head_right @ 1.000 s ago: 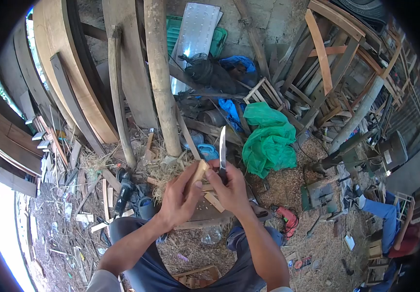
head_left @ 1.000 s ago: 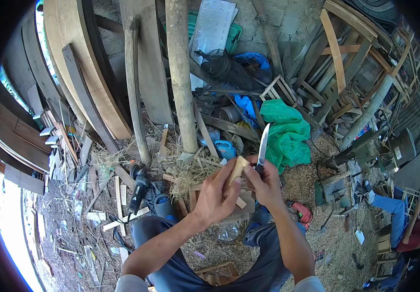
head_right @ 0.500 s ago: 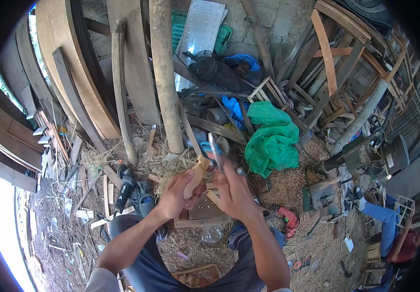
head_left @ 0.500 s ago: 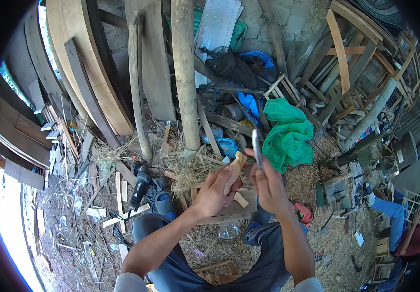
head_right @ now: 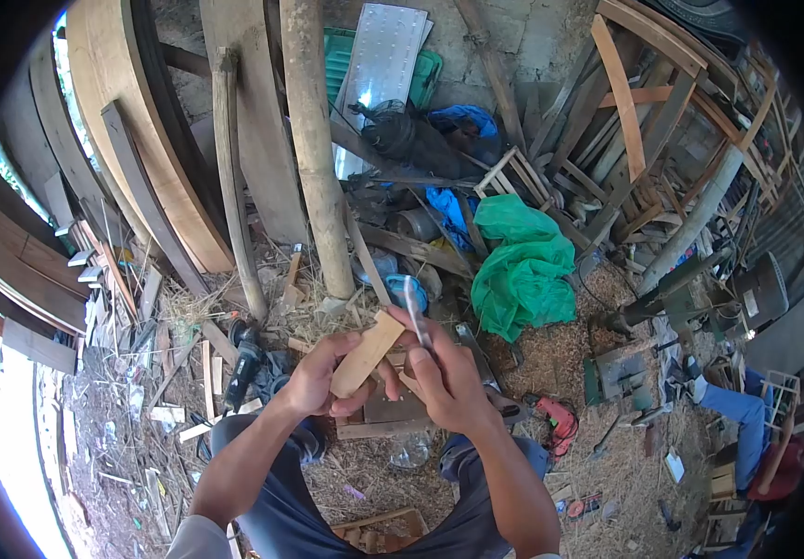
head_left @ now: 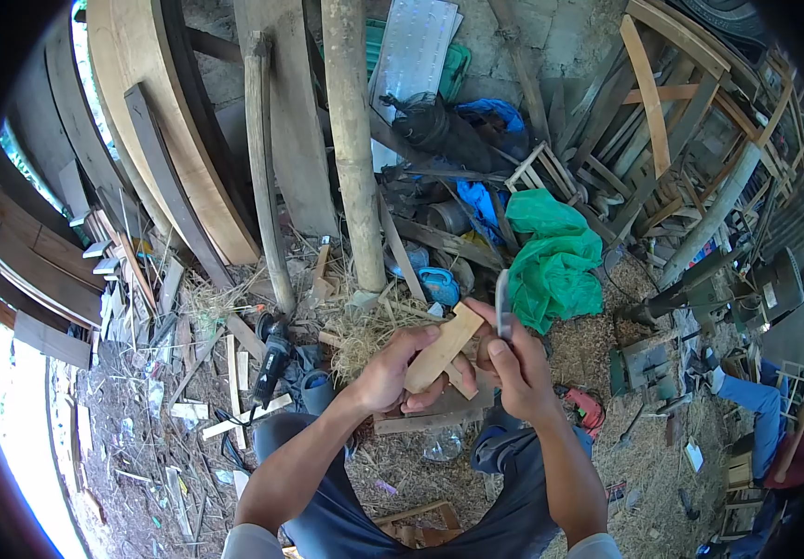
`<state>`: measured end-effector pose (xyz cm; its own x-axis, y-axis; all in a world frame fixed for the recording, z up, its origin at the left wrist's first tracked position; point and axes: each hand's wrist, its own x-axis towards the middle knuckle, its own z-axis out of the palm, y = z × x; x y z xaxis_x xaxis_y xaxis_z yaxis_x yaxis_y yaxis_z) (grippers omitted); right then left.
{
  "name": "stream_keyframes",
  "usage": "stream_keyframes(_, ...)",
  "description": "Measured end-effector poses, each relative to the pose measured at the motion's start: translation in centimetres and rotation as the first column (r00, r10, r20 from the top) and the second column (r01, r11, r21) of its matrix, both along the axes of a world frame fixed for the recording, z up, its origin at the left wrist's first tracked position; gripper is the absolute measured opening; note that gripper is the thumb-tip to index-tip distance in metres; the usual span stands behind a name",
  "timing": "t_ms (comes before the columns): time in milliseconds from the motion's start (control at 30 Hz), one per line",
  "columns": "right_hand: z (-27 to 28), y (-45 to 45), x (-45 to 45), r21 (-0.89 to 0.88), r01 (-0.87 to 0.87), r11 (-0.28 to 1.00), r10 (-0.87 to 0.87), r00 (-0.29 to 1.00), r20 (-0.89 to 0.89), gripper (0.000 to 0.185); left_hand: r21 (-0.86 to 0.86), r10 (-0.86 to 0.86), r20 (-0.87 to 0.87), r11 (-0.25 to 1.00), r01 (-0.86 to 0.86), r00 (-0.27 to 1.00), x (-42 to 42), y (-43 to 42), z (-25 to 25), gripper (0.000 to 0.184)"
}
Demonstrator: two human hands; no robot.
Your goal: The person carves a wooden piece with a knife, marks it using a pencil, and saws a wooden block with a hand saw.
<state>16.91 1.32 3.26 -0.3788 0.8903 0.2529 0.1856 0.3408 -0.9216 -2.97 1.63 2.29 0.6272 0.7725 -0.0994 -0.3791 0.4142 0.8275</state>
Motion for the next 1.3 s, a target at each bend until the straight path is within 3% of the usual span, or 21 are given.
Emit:
stream_keyframes(67, 0.3, -0.3, -0.1, -0.001, 0.031, 1.000, -0.031, 0.999, 0.009, 0.037, 0.008, -0.009, -0.005, 1.000, 0.009, 1.000, 0.0, 0.0, -0.2, 0.050)
stream_keyframes(133, 0.0, -0.4, -0.6, 0.014, 0.101, 0.995, -0.099, 0.986, -0.133, 0.029, 0.016, -0.018, -0.011, 1.000, 0.018, 1.000, -0.4, 0.2, -0.4, 0.048)
stream_keyframes(167, -0.2, -0.4, -0.6, 0.017, 0.125, 0.992, -0.120, 0.976, -0.181, 0.026, 0.071, -0.062, -0.107, 0.995, 0.070, 0.992, -0.9, 0.6, -0.4, 0.045)
stream_keyframes(233, -0.5, 0.0, -0.1, -0.153, 0.200, 0.968, -0.215, 0.972, -0.090, 0.018, 0.124, -0.098, -0.210, 0.984, 0.126, 0.973, -1.1, 0.9, -0.2, 0.043)
stream_keyframes(300, -1.1, 0.5, 0.3, -0.198, 0.248, 0.948, -0.277, 0.951, -0.134, 0.018, 0.202, 0.167, -0.115, 0.969, -0.142, 0.979, -0.7, 0.9, 0.1, 0.032)
stream_keyframes(333, -1.5, 0.7, 0.4, -0.248, 0.291, 0.924, -0.337, 0.926, -0.169, 0.018, 0.207, 0.168, -0.116, 0.968, -0.142, 0.979, -0.5, 1.0, 0.1, 0.032)
stream_keyframes(400, -1.8, 1.0, 0.6, -0.237, 0.300, 0.924, -0.350, 0.914, -0.206, 0.017, 0.190, 0.418, 0.004, 0.892, -0.411, 0.909, -0.4, 1.3, -0.4, 0.025)
stream_keyframes(467, -1.8, 0.5, 0.3, -0.431, 0.218, 0.875, -0.336, 0.916, -0.218, 0.016, 0.142, 0.413, 0.084, 0.896, -0.421, 0.907, -0.7, 1.6, -1.6, 0.022)
stream_keyframes(533, -2.0, -0.2, -0.9, -0.361, 0.191, 0.913, -0.300, 0.913, -0.275, 0.017, 0.029, 0.479, 0.214, 0.868, -0.495, 0.852, -0.3, 1.9, -2.8, 0.022)
stream_keyframes(600, -2.6, -0.7, -1.2, -0.402, 0.145, 0.904, -0.216, 0.967, -0.138, 0.018, 0.050, 0.496, 0.199, 0.856, -0.514, 0.845, 0.1, 1.9, -3.1, 0.020)
stream_keyframes(633, -2.8, -0.9, -1.9, -0.277, 0.165, 0.947, -0.200, 0.975, -0.100, 0.019, 0.107, 0.548, 0.153, 0.818, -0.565, 0.822, 0.4, 1.8, -2.7, 0.020)
stream_keyframes(667, -2.8, -0.9, -1.9, -0.277, 0.168, 0.946, -0.201, 0.975, -0.099, 0.019, 0.167, 0.598, 0.111, 0.776, -0.608, 0.794, 0.6, 1.7, -2.5, 0.020)
stream_keyframes(733, -2.6, -0.8, -2.0, -0.084, 0.140, 0.987, -0.143, 0.989, -0.030, 0.019, 0.199, 0.600, 0.069, 0.775, -0.600, 0.797, 0.3, 1.6, -2.4, 0.020)
stream_keyframes(833, -1.7, -0.7, -1.8, -0.227, 0.220, 0.949, -0.252, 0.960, -0.119, 0.017, 0.284, 0.603, -0.015, 0.767, -0.575, 0.797, 0.2, 1.3, -2.2, 0.021)
stream_keyframes(1000, -2.6, 0.4, -1.3, -0.115, 0.220, 0.969, -0.233, 0.967, -0.105, 0.022, 0.353, 0.558, -0.097, 0.793, -0.496, 0.824, 0.3, 1.1, -1.9, 0.020)
stream_keyframes(1200, -3.7, 1.4, -1.0, -0.194, 0.258, 0.947, -0.250, 0.966, 0.066, 0.022, 0.379, 0.589, -0.171, 0.779, -0.499, 0.790, -0.3, 1.7, -2.2, 0.020)
stream_keyframes(1267, -9.1, 3.2, 0.3, -0.251, 0.275, 0.928, -0.204, 0.940, 0.275, 0.024, 0.358, 0.628, -0.216, 0.764, -0.538, 0.748, -1.0, 2.9, -3.1, 0.020)
stream_keyframes(1300, -10.4, 3.6, 0.3, -0.271, 0.300, 0.915, -0.093, 0.809, 0.581, 0.029, 0.208, 0.624, -0.197, 0.780, -0.590, 0.756, -0.6, 3.4, -4.0, 0.020)
